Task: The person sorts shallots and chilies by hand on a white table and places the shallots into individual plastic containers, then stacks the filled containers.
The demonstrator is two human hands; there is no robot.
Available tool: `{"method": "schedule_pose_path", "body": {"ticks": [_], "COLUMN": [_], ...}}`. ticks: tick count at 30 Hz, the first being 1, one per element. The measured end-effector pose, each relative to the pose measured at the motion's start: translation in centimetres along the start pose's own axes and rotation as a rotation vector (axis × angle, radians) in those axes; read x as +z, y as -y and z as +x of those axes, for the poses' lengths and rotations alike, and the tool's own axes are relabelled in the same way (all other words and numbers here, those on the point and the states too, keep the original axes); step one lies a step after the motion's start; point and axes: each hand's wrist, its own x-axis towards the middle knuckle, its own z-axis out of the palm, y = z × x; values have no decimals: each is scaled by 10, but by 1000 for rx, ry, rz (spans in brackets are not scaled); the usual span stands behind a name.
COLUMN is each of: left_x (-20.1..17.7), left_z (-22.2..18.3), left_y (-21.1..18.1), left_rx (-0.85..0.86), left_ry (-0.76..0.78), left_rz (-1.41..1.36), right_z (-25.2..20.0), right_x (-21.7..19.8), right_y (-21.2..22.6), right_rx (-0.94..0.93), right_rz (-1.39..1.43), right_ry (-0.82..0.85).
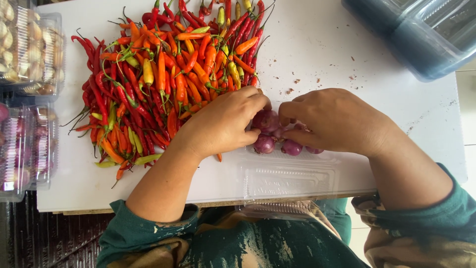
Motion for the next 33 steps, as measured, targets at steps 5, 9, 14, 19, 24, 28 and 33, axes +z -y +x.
{"method": "schedule_pose_path", "body": {"ticks": [5, 9, 14, 19, 24, 28, 33], "left_x": [-3, -5, -6, -4, -3, -2, -3], "left_z": [-1, -2, -3, -3, -2, 0, 0], "left_y": [0, -2, -7, -6, -7, -5, -6], "left_rx": [-14, -56, -1, -3, 22, 59, 50], "left_ry": [43, 90, 15, 29, 7, -12, -6], "left_rz": [3, 35, 22, 53, 63, 70, 69], "right_z": [5, 6, -5, -16, -14, -13, -9], "right_x": [3, -1, -6, -27, -13, -17, -11], "right_y": [7, 9, -16, -10, -10, -6, -1], "right_rx": [32, 91, 17, 294, 216, 240, 78], "right_rz": [42, 69, 114, -59, -98, -110, -76], "right_ry": [16, 117, -40, 186, 187, 233, 145]}}
